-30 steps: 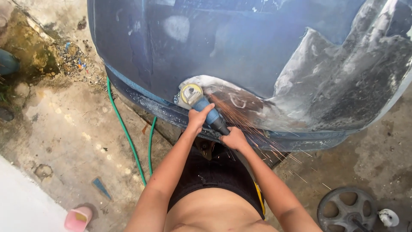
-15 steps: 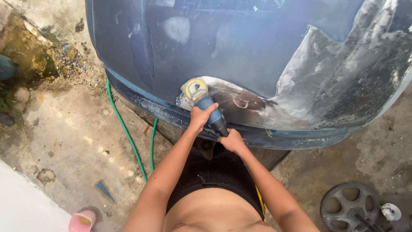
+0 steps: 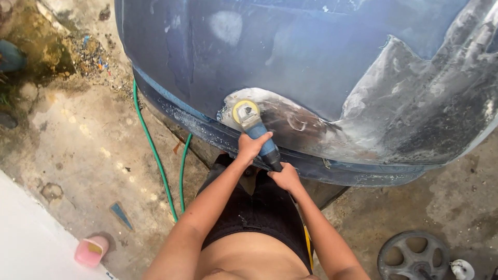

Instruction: Using a power angle grinder with a sanding disc to strip paint and filler from a car hood.

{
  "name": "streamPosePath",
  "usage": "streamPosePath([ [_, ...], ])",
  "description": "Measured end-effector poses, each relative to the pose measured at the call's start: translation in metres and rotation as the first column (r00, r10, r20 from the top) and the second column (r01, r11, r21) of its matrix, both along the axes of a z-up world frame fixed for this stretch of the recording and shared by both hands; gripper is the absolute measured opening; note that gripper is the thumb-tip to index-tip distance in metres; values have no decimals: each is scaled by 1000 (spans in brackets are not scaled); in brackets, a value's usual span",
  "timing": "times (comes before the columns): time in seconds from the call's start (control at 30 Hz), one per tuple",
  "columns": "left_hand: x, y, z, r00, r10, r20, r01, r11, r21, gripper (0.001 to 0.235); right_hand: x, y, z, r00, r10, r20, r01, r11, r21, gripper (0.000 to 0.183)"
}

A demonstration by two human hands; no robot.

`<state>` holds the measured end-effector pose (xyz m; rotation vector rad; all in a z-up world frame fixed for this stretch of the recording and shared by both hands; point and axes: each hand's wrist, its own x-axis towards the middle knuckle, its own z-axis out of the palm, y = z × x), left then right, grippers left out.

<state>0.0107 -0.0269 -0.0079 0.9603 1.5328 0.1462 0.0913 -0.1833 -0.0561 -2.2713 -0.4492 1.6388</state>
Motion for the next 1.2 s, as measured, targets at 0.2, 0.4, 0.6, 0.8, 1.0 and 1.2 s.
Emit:
streamPosePath([
  [0.2,-36,-2,-19,997,81,-10,-81,996,27,95,-26,3,-10,998,22,-52,-20,999,46,27],
  [0.4,-5,-28,-27,995,-75,60,76,997,-6,93,-11,-16,37,984,-169,50,169,986,5,21],
  [0.6,-14,-24,-31,949,59,310,-79,996,51,88,-40,-15,-9,974,-218,58,214,975,59,17],
  [0.8,-80,-8,-57,962,-11,275,-17,995,101,74,-112,-7,-45,948,-281,-151,312,915,256,15],
  [1.0,-90,-18,-73,901,-209,381,137,969,207,77,-127,-35,-84,886,-321,-334,438,814,381,30],
  [1.2,-82,-44,-84,850,-352,391,247,923,296,82,-112,-58,-103,863,-259,-433,478,695,538,31],
])
